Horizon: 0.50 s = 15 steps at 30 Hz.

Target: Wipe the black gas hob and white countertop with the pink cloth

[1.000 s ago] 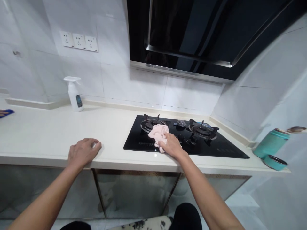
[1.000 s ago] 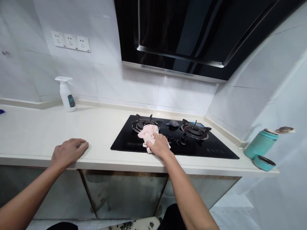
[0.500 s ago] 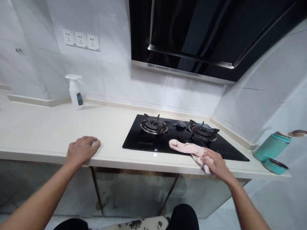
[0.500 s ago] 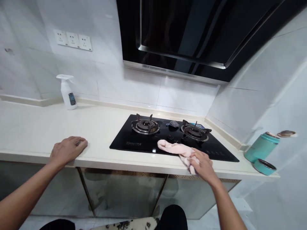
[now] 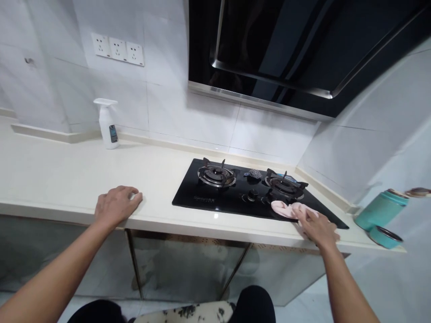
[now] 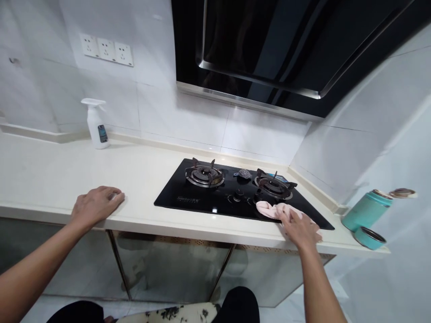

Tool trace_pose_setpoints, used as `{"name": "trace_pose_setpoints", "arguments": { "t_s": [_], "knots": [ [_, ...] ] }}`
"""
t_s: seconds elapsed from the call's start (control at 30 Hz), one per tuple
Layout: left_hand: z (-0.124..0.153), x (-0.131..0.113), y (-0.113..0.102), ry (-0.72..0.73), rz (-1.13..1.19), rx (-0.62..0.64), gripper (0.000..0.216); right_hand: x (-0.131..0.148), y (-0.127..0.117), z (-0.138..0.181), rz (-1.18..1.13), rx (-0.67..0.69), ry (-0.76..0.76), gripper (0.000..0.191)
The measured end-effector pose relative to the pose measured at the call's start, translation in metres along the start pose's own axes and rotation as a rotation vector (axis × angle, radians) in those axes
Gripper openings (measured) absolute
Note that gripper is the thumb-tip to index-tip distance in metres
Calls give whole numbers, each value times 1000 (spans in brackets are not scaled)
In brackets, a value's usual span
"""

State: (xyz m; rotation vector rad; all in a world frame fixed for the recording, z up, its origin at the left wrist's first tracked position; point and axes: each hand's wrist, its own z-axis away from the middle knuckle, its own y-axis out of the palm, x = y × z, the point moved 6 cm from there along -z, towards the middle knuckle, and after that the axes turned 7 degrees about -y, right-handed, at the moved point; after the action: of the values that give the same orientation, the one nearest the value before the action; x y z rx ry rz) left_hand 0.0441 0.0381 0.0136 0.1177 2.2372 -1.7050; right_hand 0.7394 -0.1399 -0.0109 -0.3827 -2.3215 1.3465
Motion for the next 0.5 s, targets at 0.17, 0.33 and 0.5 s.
{"name": "trace_pose_setpoints", "arguments": {
  "t_s": [0.17,0.33,0.5],
  "knots": [
    [-4,1,1,-12,-21,16,52,68,-1,24,-6,49,54,71],
    [-10,4,4,-16,-73,36,57,167,-8,69,-134,-85,-253,57],
    [-19,7,9,-29,-144,73,68,291,-2,103,-269,-62,-581,59]
  ]
}}
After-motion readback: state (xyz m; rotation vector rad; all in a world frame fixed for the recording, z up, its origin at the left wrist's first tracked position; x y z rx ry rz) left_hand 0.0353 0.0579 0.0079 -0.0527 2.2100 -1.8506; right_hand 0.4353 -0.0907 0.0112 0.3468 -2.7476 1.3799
